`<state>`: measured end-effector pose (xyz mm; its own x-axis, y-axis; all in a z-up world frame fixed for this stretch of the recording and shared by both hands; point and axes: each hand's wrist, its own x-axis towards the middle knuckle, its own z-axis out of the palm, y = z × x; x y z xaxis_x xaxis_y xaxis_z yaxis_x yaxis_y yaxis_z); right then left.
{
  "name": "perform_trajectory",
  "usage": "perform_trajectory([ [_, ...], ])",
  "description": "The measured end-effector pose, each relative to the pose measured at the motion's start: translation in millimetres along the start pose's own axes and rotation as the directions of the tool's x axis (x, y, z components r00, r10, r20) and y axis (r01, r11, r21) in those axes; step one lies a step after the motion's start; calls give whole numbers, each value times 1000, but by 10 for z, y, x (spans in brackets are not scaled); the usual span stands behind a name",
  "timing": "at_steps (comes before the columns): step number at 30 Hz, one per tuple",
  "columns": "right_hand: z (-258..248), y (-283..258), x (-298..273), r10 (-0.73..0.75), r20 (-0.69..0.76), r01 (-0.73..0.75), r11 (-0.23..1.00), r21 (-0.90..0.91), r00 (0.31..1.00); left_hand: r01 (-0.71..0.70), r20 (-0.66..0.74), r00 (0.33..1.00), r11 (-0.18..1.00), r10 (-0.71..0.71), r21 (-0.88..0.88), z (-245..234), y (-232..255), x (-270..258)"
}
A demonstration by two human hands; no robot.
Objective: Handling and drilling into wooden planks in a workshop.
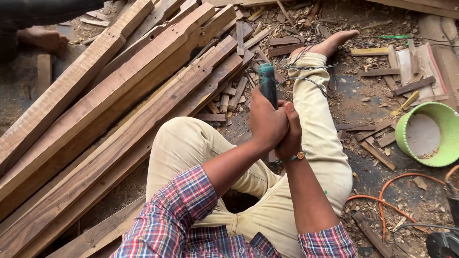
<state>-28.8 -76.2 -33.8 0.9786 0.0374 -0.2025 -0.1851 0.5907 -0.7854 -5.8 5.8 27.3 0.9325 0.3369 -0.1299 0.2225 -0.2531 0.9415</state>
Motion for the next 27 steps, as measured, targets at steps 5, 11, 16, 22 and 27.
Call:
perform_trajectory([
  [5, 189, -212, -31, 22, 7, -21, 999, -29, 1000, 3, 2, 1000, 1000, -3, 14, 20, 53, 31],
  [11, 466, -590, -175, 5, 86, -6, 1000, 7, 996, -115, 38, 993, 993, 115, -3, -107, 382, -33],
  [16, 372, -897, -303, -207, 193, 201, 978, 49, 959, -403, 121, 904, 912, 410, -83, -335, 691, -232],
  [22, 867, -1536, -535, -275, 431, 374, 912, -165, 859, -773, 116, 623, 632, 774, -63, -447, 564, -440],
  [27, 1093, -1559, -581, -318, 282, 424, 737, -527, 905, -813, 2, 580, 579, 814, 54, -479, 459, -583],
])
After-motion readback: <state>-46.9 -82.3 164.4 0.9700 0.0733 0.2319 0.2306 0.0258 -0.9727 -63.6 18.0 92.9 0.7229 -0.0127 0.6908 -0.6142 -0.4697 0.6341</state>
